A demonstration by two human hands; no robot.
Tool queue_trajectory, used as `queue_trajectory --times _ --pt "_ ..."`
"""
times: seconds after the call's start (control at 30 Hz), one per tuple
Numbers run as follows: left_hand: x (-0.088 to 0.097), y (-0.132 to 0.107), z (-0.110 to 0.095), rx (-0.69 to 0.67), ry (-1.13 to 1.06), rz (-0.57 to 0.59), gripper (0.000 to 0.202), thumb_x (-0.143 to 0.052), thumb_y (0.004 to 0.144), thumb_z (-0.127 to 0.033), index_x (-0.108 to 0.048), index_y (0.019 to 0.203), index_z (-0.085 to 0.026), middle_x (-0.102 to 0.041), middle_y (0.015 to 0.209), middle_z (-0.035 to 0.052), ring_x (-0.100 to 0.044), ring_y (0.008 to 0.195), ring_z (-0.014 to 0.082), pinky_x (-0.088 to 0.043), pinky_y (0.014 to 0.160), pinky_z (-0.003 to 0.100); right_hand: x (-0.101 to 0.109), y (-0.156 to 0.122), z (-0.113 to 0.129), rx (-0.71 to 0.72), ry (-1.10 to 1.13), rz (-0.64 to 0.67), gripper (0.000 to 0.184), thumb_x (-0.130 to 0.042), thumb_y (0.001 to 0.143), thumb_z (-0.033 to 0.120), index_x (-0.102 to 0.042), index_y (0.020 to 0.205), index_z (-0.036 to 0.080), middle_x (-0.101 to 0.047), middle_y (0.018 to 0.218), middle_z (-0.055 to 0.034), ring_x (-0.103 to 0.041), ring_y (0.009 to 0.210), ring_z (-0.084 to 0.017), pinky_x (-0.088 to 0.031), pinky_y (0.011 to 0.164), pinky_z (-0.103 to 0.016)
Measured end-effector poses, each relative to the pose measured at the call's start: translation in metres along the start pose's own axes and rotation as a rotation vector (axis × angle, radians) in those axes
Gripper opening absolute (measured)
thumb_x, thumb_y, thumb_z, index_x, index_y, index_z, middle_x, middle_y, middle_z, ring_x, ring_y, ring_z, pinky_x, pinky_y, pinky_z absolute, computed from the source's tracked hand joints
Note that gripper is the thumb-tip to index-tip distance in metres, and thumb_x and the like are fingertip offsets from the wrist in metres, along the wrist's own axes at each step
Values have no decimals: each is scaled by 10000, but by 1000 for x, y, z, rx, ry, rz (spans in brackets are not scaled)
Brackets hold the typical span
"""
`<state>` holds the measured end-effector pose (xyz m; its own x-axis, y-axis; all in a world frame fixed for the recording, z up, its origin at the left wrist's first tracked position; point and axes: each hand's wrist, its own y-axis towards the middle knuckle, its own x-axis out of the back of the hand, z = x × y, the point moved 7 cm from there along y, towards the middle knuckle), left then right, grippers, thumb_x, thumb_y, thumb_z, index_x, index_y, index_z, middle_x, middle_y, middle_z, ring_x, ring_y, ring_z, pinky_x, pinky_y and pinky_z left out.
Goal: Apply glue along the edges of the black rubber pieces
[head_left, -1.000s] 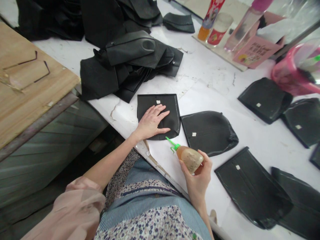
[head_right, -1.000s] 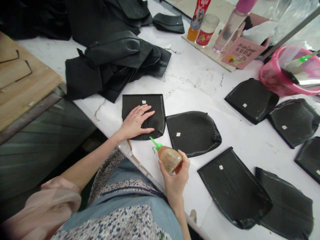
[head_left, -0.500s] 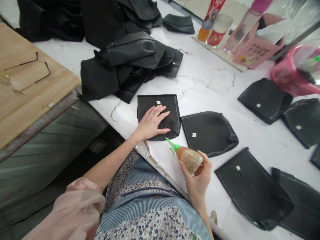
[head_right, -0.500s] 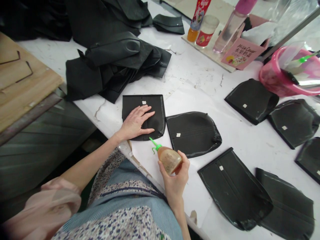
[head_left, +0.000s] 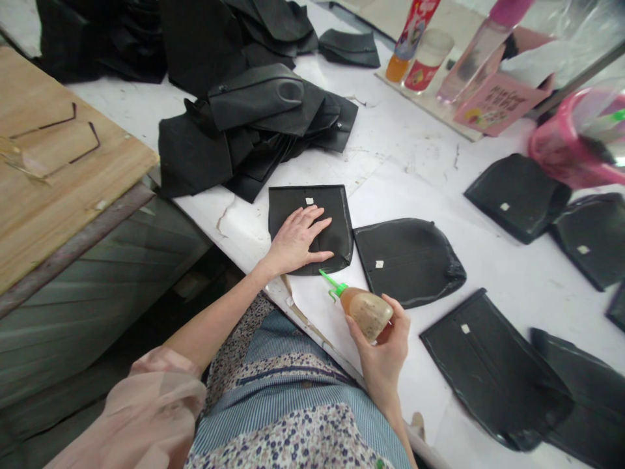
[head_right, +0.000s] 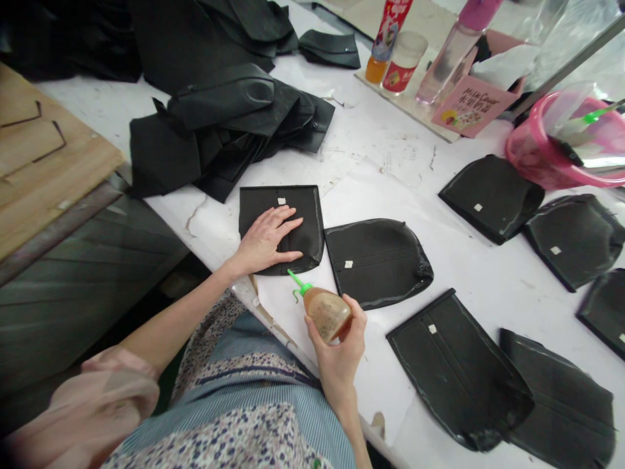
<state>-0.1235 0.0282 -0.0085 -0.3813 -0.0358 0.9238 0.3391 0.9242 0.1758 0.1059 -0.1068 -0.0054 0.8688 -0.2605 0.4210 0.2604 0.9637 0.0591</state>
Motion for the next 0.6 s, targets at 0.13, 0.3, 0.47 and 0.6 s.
queue_trajectory --times 0.13,0.3,0.47,0.6 --pt "0 1 -1 12 -10 -1 702 -714 842 -534 -523 1413 -173 -447 1525 141 -349 1461 297 -242 1248 483 4 2 -1 -17 -2 -28 696 -857 692 400 -538 1280 208 -585 1214 -112 -623 1065 -280 -559 868 -423" --pt "-2 2 -1 37 -8 4 709 -711 845 -537 -519 1419 -168 -444 1527 143 -339 1466 298 -239 1249 481 6 5 -2 -30 6 -28 701 -856 692 407 -534 1281 208 -584 1206 -110 -622 1073 -283 -560 875 -429" --pt "-1 2 -1 46 4 -1 711 -701 849 -548 -515 1423 -172 -443 1529 137 -337 1468 293 -239 1249 474 0 0 0 -24 17 -2 697 -856 694 405 -535 1282 213 -581 1231 -113 -620 1080 -277 -561 879 -420" --pt "-1 3 -4 62 18 -1 706 -694 856 -549 -516 1423 -168 -443 1529 138 -336 1469 289 -233 1252 467 -4 -3 0 -20 24 18 691 -857 697 396 -535 1282 221 -581 1242 -110 -617 1092 -278 -556 895 -428"
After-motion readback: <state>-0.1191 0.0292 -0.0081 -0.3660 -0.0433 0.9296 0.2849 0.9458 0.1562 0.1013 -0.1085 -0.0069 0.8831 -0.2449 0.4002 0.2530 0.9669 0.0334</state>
